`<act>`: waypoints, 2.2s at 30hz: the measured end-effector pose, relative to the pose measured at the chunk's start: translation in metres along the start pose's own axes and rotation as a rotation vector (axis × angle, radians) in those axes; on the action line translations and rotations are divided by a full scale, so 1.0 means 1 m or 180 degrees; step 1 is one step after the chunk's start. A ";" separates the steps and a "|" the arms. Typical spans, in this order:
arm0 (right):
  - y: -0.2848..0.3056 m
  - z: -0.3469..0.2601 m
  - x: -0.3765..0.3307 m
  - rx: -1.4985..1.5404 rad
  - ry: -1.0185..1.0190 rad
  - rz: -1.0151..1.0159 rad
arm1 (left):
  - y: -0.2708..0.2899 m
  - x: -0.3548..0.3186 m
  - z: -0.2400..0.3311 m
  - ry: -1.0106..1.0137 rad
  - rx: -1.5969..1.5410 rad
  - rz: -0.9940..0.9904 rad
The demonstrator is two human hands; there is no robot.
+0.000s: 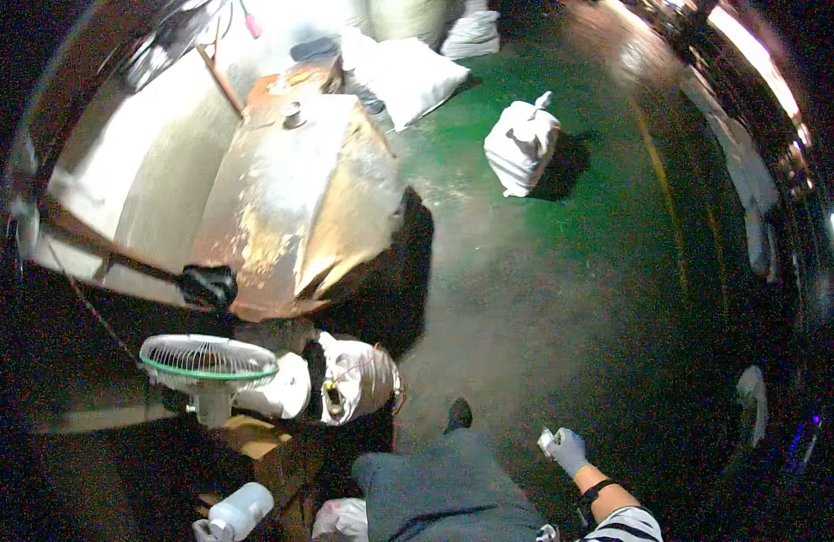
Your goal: Preparing small packets of material and tying shut a large industrial storage bag.
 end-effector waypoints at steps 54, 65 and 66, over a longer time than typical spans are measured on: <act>0.233 -0.583 1.338 0.0877 0.0740 0.0325 | -0.814 0.690 1.382 -0.1911 -0.0202 -0.1397; 0.129 -0.575 1.466 0.1660 0.0798 0.0599 | -0.911 0.748 1.465 -0.2511 -0.0435 -0.0979; 0.131 -0.572 1.477 0.1810 0.0694 0.0462 | -0.912 0.747 1.473 -0.2673 -0.0447 -0.0776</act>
Point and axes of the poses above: each hand's wrist, its own x-axis towards the middle knuckle, its own y-axis out of the back of the hand, z = x × y, the point moved 3 cm from there along x, towards the middle knuckle, and after that the axes turned 10 degrees about x, right-handed, at the moved point
